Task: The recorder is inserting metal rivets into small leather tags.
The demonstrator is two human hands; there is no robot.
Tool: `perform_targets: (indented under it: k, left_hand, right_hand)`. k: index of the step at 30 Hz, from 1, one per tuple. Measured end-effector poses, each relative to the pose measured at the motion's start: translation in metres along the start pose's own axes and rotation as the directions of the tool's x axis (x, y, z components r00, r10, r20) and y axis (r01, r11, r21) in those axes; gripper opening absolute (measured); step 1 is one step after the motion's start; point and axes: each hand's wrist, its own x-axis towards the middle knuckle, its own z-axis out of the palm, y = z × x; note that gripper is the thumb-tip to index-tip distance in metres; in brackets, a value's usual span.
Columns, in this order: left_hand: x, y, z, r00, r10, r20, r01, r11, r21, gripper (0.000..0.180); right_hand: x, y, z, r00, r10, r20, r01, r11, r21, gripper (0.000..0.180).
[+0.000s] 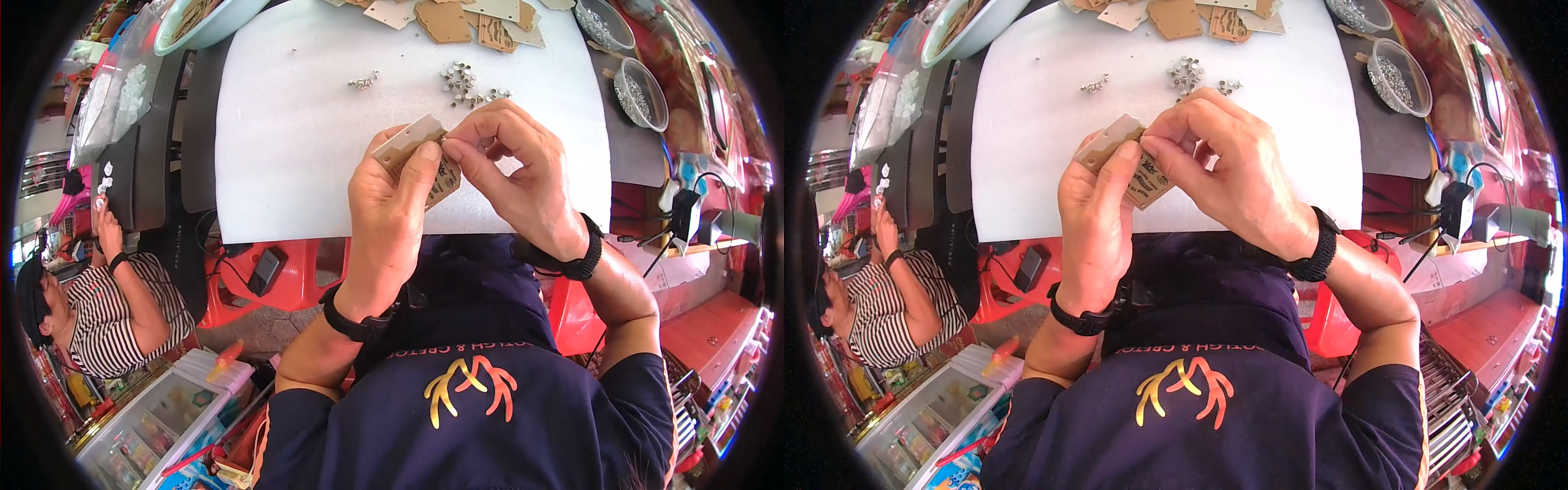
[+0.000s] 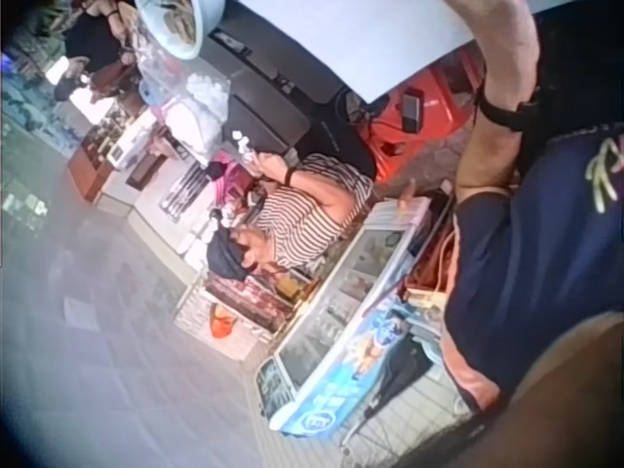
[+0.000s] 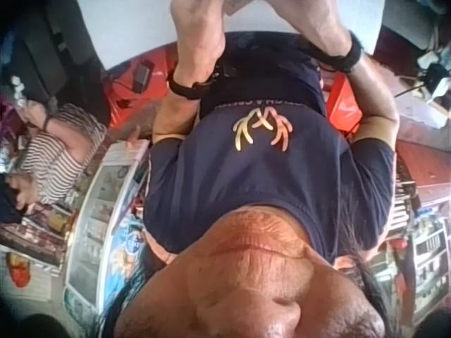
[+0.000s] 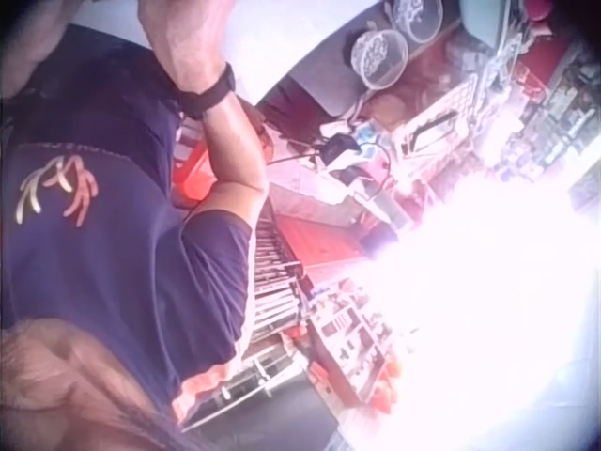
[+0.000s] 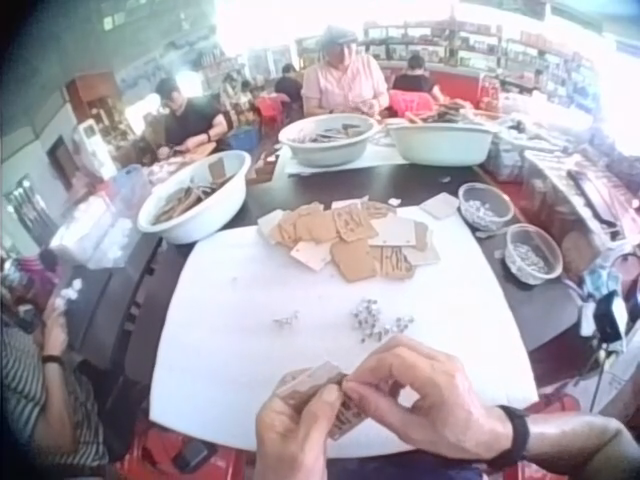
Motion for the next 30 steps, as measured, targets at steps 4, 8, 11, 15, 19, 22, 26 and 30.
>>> perform_targets:
  k: [4, 8, 11, 15, 19, 22, 26, 30]
  left_hand:
    - [0.0, 0.0, 0.001, 1.0, 0.013, -0.006, -0.013, 0.999, 0.03, 0.026]
    - [0.0, -0.002, 0.001, 0.998, 0.065, 0.005, -0.065, 0.995, 0.078, 0.023]
    - [-0.002, -0.001, 0.003, 0.996, 0.093, 0.005, -0.093, 0.99, 0.108, 0.021]
    - [-0.002, -0.002, 0.002, 0.994, 0.108, 0.023, -0.11, 0.988, 0.113, 0.021]
    - [-0.003, -0.002, 0.004, 0.994, 0.095, 0.047, -0.099, 0.992, 0.074, 0.02]
    - [-0.003, -0.002, 0.003, 0.994, 0.097, 0.056, -0.101, 0.993, 0.066, 0.019]
    - [-0.005, 0.0, 0.002, 0.996, 0.052, 0.076, -0.058, 0.995, 0.077, 0.02]
    - [-0.006, -0.001, -0.001, 0.994, 0.052, 0.097, -0.06, 0.994, 0.086, 0.02]
  right_hand:
    - [0.0, 0.002, 0.001, 0.999, 0.036, -0.014, -0.036, 0.999, 0.02, 0.008]
    - [-0.002, 0.001, 0.003, 0.992, 0.123, -0.022, -0.12, 0.987, 0.11, 0.01]
    - [-0.002, -0.001, 0.003, 0.972, 0.236, 0.005, -0.233, 0.956, 0.179, 0.012]
    - [0.001, 0.0, 0.001, 0.997, 0.072, -0.006, -0.072, 0.997, 0.033, 0.017]
    - [0.002, 0.002, -0.002, 0.998, -0.07, 0.003, 0.07, 0.997, -0.025, 0.018]
    - [0.005, 0.002, -0.007, 0.997, -0.06, 0.04, 0.06, 0.998, -0.005, 0.016]
    - [0.007, 0.003, -0.011, 0.995, -0.001, 0.1, -0.002, 1.0, 0.023, 0.015]
    - [0.005, 0.005, -0.01, 0.97, 0.166, 0.177, -0.194, 0.968, 0.157, 0.016]
